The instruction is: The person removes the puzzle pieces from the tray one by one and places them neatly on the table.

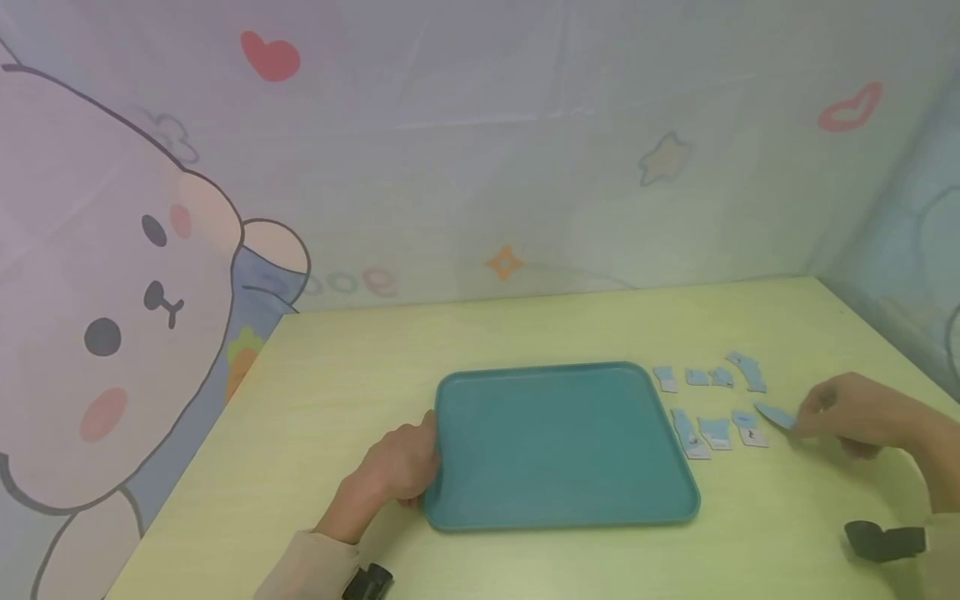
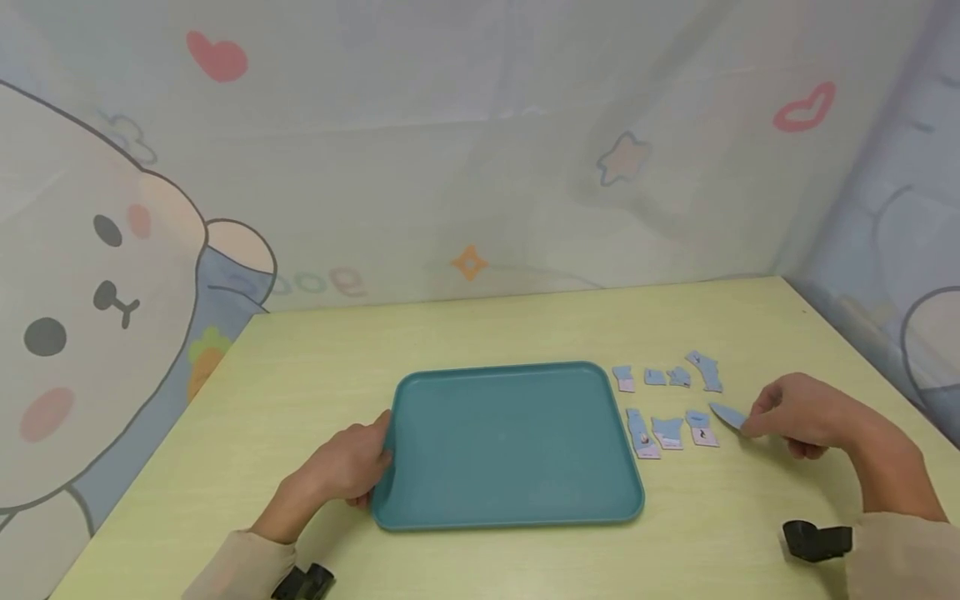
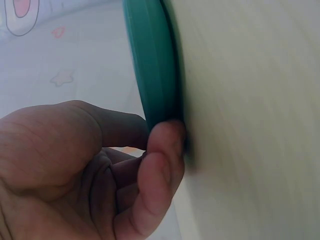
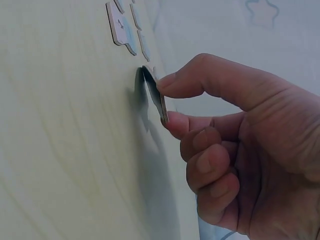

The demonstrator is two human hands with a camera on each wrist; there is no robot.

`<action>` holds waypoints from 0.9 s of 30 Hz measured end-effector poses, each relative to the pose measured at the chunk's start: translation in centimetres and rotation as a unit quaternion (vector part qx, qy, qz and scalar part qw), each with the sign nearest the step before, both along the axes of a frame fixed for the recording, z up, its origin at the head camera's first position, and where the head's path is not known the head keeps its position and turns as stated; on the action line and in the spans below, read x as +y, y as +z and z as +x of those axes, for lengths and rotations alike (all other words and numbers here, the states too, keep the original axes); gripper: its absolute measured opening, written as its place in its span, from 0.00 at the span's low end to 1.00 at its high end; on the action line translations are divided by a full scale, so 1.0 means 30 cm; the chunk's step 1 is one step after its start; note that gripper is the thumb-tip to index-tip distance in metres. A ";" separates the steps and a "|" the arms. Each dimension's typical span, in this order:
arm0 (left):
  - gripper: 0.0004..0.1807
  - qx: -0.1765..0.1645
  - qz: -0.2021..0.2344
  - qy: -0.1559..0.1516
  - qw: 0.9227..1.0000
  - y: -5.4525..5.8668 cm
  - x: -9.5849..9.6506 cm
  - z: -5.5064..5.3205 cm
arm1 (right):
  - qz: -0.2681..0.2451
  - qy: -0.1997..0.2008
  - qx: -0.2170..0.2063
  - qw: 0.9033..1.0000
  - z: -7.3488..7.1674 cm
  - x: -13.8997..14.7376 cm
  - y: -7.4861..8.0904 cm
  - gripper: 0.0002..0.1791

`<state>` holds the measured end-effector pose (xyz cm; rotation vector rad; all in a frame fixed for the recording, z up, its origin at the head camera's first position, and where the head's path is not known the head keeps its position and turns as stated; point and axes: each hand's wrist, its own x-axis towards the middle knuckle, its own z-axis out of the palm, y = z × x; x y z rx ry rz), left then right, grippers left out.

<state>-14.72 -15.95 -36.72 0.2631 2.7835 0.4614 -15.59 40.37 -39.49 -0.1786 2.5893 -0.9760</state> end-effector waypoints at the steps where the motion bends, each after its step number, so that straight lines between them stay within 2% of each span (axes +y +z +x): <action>1: 0.30 -0.001 0.000 0.000 1.000 0.000 0.000 0.000 | 0.001 0.000 -0.003 1.000 0.002 -0.001 0.002 0.17; 8: 0.31 0.002 0.002 -0.005 1.000 -0.004 -0.001 0.001 | 0.039 -0.014 -0.023 0.999 0.005 -0.013 0.017 0.23; 14: 0.31 0.004 0.002 -0.005 1.000 -0.005 0.004 -0.003 | 0.048 -0.032 -0.034 0.998 0.000 0.010 0.019 0.27; 17: 0.31 0.003 -0.002 -0.005 1.000 -0.004 0.004 -0.003 | 0.051 -0.044 0.004 0.998 0.002 0.005 0.032 0.31; 19: 0.32 0.003 -0.008 -0.003 1.000 -0.004 0.002 -0.002 | 0.058 -0.046 0.052 0.996 -0.002 -0.010 0.045 0.33; 22: 0.32 0.010 -0.023 0.003 1.000 -0.001 -0.008 -0.003 | 0.084 -0.043 0.127 0.987 -0.013 -0.045 0.065 0.35; 24: 0.31 0.028 -0.034 0.010 0.999 0.002 -0.017 -0.008 | 0.101 -0.036 0.158 0.982 -0.021 -0.079 0.076 0.37; 27: 0.32 0.073 -0.045 0.029 0.996 0.009 -0.030 -0.019 | 0.115 -0.019 0.177 0.977 -0.030 -0.149 0.091 0.41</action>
